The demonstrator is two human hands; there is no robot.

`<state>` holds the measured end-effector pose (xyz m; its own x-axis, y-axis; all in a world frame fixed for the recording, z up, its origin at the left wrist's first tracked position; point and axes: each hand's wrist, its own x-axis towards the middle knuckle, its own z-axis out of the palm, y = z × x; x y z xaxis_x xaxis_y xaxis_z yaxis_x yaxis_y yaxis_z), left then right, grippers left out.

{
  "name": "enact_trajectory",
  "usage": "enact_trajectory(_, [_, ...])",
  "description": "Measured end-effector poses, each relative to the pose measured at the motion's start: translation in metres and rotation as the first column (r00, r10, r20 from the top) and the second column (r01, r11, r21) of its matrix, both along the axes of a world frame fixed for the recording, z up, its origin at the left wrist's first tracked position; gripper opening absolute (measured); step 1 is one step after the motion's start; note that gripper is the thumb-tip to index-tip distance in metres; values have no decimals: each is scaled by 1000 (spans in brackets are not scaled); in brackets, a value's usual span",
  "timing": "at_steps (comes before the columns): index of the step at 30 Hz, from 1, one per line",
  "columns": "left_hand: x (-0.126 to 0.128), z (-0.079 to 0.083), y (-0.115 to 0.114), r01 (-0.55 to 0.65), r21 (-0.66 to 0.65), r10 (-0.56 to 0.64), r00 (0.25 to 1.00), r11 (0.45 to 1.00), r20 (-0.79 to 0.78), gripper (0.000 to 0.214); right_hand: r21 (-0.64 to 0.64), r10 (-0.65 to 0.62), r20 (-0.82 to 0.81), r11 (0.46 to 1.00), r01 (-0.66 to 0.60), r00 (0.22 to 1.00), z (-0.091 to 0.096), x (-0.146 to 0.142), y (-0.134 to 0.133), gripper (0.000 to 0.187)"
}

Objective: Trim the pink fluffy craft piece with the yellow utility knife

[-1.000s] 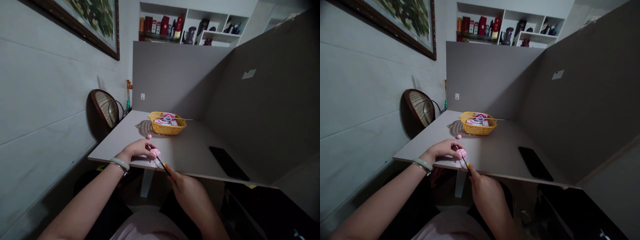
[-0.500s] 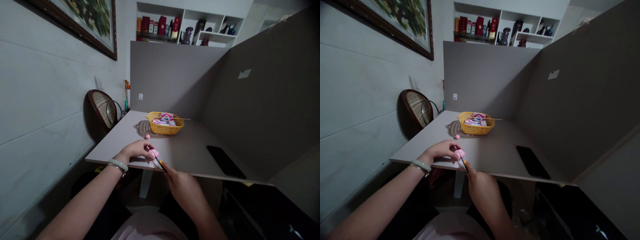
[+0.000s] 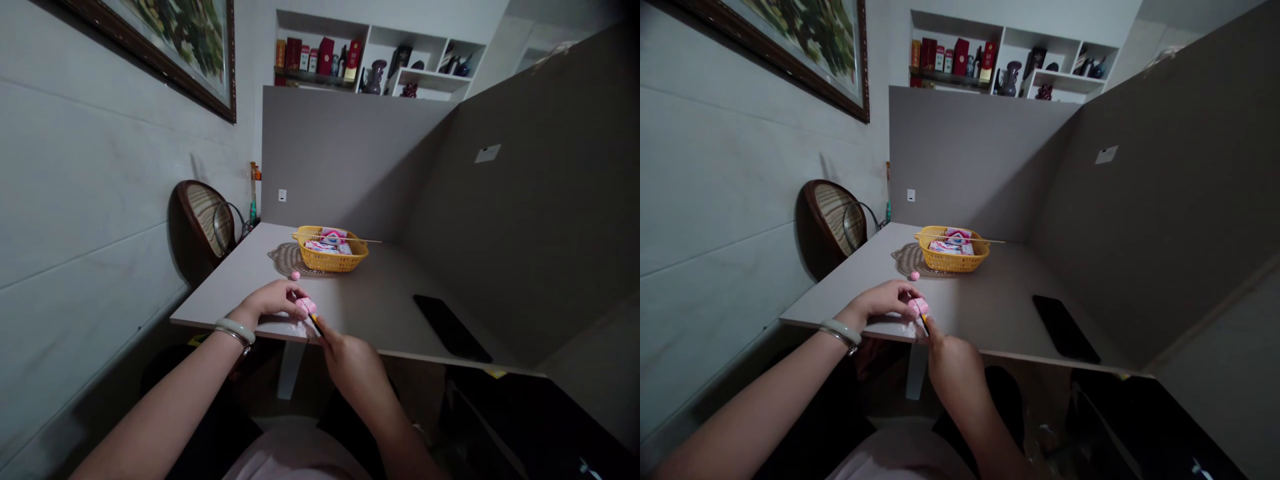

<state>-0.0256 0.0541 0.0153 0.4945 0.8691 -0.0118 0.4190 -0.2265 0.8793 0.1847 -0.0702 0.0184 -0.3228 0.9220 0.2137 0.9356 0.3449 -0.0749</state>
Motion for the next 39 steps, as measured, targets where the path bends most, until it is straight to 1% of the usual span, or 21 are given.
enact_trajectory(6, [1,-2,-1,51,-93,-46,998,994,52,57,-57,3,-31,998,-5,1000,4,12,-12,42])
enact_trajectory(8, [1,-2,0,41,-78,-38,998,996,40,54,-44,4,-21,999,-5,1000,3,8,-9,43])
enact_trajectory(12, [-1,-1,1,6,-5,-6,1000,1000,18,50,-27,11,-24,1000,-11,1000,-3,1,2,43])
enact_trajectory(16, [-1,0,-1,31,-49,-30,999,998,14,55,-69,20,-73,997,-25,997,-2,14,-8,44])
enact_trajectory(18, [-1,1,-2,32,-49,-32,999,998,6,55,-78,17,-64,997,-22,998,1,17,-13,44])
enact_trajectory(23, [-1,3,-1,8,-29,-9,1000,1000,-1,51,-28,7,26,1000,-6,1000,1,1,-4,45])
enact_trajectory(25, [-1,3,-2,11,-30,-11,1000,999,-1,51,-34,15,10,999,-14,1000,0,1,-3,44])
enact_trajectory(28, [-1,3,-3,39,-64,-38,999,997,14,53,-60,34,-47,998,-36,998,1,12,-11,45])
enact_trajectory(30, [0,3,-3,48,-79,-46,999,996,26,53,-61,32,-50,998,-35,998,1,16,-15,45])
enact_trajectory(35, [0,1,-1,8,-19,-7,1000,1000,17,49,-7,12,14,1000,-11,1000,-4,3,-4,46])
enact_trajectory(37, [-1,0,0,3,-8,-3,1000,1000,16,49,-17,14,-11,1000,-14,1000,-5,2,-2,46])
enact_trajectory(39, [-1,0,0,19,-19,-19,1000,1000,10,49,-44,27,-59,999,-29,998,-4,7,-5,46])
